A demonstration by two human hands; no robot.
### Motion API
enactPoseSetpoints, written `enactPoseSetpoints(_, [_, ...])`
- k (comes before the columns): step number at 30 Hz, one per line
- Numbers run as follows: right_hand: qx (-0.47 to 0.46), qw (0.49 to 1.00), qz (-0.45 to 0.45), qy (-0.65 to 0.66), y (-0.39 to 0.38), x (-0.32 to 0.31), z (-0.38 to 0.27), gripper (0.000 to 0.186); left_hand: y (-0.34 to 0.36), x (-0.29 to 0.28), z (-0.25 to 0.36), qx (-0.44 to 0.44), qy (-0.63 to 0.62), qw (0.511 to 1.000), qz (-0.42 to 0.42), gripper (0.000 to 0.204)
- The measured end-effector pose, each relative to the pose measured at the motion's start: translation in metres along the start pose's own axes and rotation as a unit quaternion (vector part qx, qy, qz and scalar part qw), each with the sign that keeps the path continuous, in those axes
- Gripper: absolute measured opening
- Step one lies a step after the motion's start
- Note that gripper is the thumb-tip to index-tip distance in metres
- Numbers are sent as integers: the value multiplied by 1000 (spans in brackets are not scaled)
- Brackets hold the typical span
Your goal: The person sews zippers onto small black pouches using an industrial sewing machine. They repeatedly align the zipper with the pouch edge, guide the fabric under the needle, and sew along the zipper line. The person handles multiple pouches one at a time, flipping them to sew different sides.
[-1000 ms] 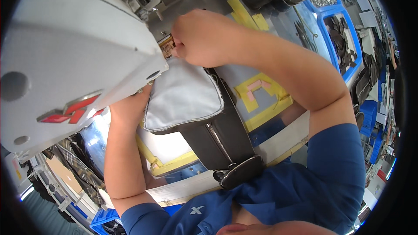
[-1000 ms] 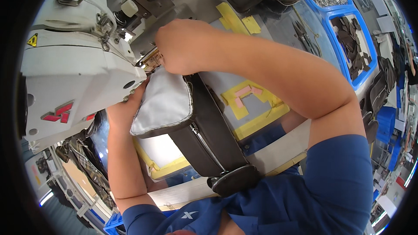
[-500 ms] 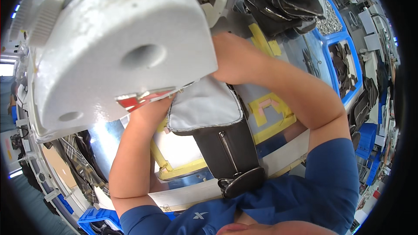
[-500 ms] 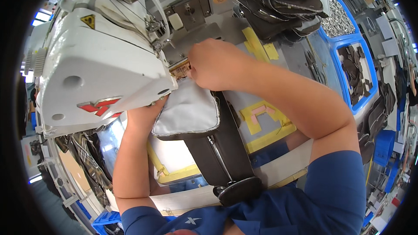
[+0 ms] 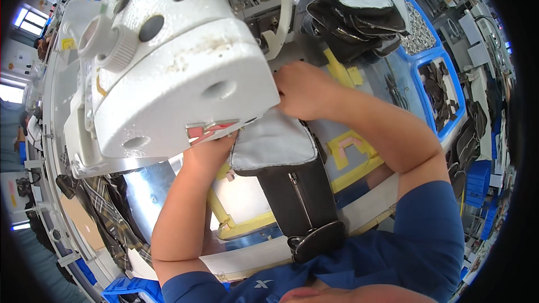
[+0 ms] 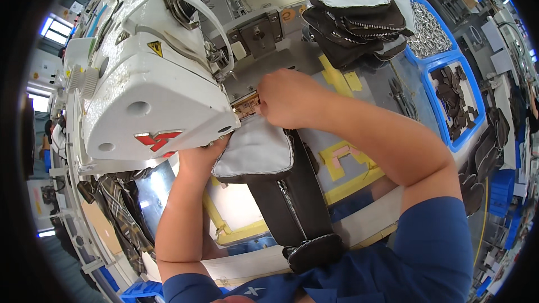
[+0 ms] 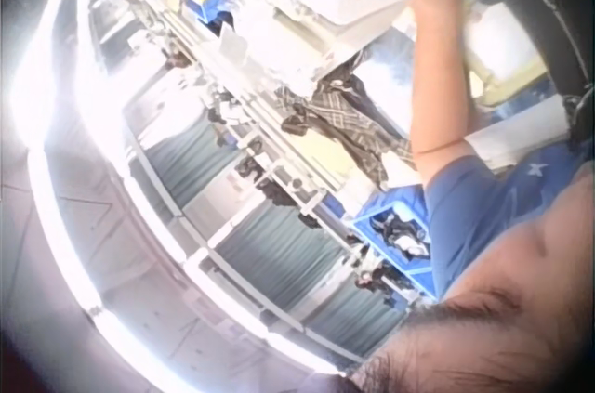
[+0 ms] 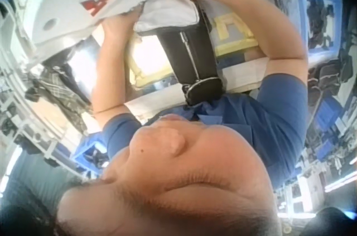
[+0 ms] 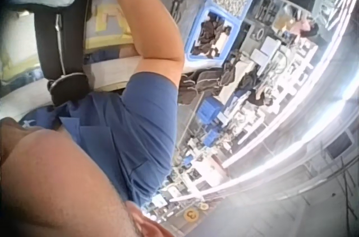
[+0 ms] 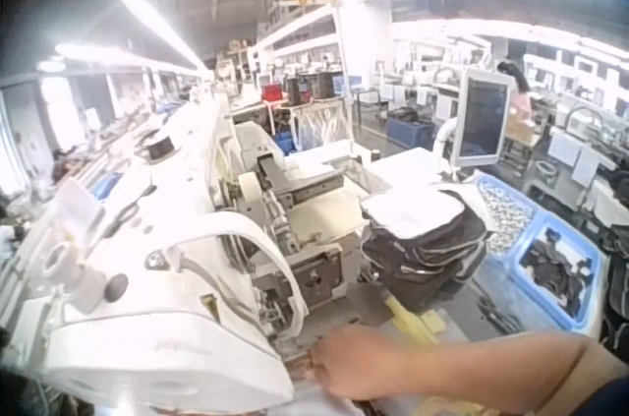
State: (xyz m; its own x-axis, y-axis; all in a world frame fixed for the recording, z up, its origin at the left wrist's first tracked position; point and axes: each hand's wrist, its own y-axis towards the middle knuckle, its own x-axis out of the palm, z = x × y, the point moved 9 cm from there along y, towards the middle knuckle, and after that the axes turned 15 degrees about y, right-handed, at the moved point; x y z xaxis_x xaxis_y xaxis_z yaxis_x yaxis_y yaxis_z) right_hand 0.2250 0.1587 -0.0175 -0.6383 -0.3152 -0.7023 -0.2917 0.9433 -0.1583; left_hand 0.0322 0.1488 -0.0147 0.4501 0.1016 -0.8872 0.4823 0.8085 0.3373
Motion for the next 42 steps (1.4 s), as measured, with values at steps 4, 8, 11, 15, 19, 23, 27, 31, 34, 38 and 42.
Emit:
enactPoseSetpoints(4, [-35, 999, 15, -16, 2, 7, -1, 30, -5, 4, -9, -48, 34, 997, -48, 33])
enactPoseSetpoints(8, [-81, 995, 57, 1, 3, 7, -4, 29, -7, 5, -21, -134, 9, 985, -109, 34])
enactPoseSetpoints(11, [-78, 995, 63, 12, 3, 9, -8, 28, -10, -4, -17, -150, 27, 977, -150, 38])
enactPoseSetpoints(15, [-63, 997, 44, 10, -3, 5, -11, 27, -18, -41, 28, -4, 209, 941, -265, 46])
enactPoseSetpoints(19, [-46, 999, 26, -7, -8, 2, -18, 25, -26, -68, 72, 36, 149, 957, -246, 55])
enactPoseSetpoints(23, [-42, 998, 34, -20, -8, 2, -20, 25, -27, -58, 88, 124, 13, 971, -206, 70])
enactPoseSetpoints(27, [-101, 993, 49, -27, -3, 8, -19, 27, -23, -40, 89, 132, -13, 965, -228, 75])
enactPoseSetpoints(31, [-42, 998, 31, -29, -1, 7, -14, 28, -25, -34, 97, 162, 29, 957, -239, 80])
enactPoseSetpoints(34, [-13, 1000, 18, -19, -1, 6, -14, 28, -24, -33, 101, 172, 42, 952, -250, 81])
enactPoseSetpoints(38, [-37, 999, 32, -17, 0, 7, -12, 29, -23, -30, 103, 179, 55, 949, -254, 79])
enactPoseSetpoints(42, [-96, 995, 3, -27, 7, 21, -13, 29, -25, -32, 99, 176, 76, 945, -266, 76])
